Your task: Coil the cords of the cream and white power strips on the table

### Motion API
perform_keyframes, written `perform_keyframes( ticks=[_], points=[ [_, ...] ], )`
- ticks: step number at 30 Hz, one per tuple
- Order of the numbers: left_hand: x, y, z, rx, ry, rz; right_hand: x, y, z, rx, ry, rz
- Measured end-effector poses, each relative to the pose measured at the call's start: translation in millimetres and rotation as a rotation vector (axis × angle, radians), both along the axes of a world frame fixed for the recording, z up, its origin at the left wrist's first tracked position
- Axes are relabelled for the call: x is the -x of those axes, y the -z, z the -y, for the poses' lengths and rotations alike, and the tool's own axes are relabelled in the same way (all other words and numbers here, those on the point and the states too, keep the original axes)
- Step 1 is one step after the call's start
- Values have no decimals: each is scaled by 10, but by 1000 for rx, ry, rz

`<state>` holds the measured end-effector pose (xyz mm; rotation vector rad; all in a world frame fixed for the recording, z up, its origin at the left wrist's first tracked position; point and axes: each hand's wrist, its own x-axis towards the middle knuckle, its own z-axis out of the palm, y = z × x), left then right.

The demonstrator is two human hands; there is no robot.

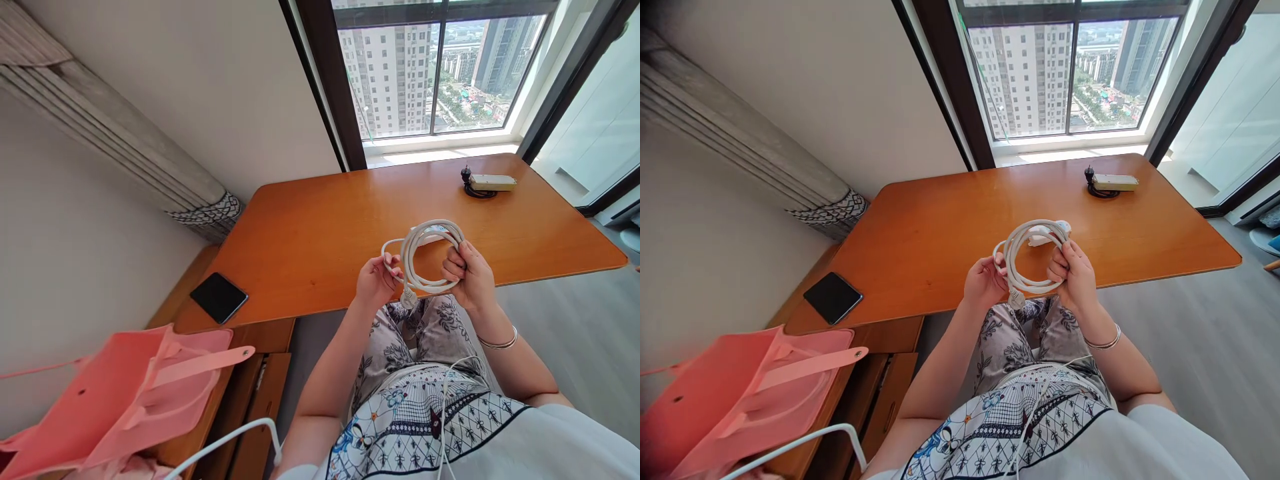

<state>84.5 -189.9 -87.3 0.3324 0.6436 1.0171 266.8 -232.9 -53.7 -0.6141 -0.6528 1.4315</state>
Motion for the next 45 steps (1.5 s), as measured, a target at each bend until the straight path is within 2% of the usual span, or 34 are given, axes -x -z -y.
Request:
perform_keyframes(
  ticks=[6, 12, 17, 21, 25, 30, 33, 38, 45],
  points=[
    [14, 5, 51, -272, -114, -250, 58, 209, -95, 56, 0, 88],
    [68, 19, 7, -386, -115, -451, 94, 384, -169, 99, -12, 134],
    [87, 34, 50, -504, -186, -667, 90, 454, -210, 115, -12, 154],
    [103, -50, 132, -594, -177, -902, 112, 508, -231, 133, 1, 135],
    [125, -158, 134, -704, -226, -1112, 165, 547, -188, 165, -56, 141],
    [137, -133, 68, -811, -67, -1004, 233, 592, -141, 181, -114, 121],
    [129, -77, 76, -863, -25, -962, 230, 616, -167, 210, -156, 88],
    [139, -35, 87, -940, 89, -989, 198, 626, -205, 225, -220, 76],
    [165, 19, 55, -993, 122, -1087, 243, 645, -152, 186, -211, 163]
  ],
)
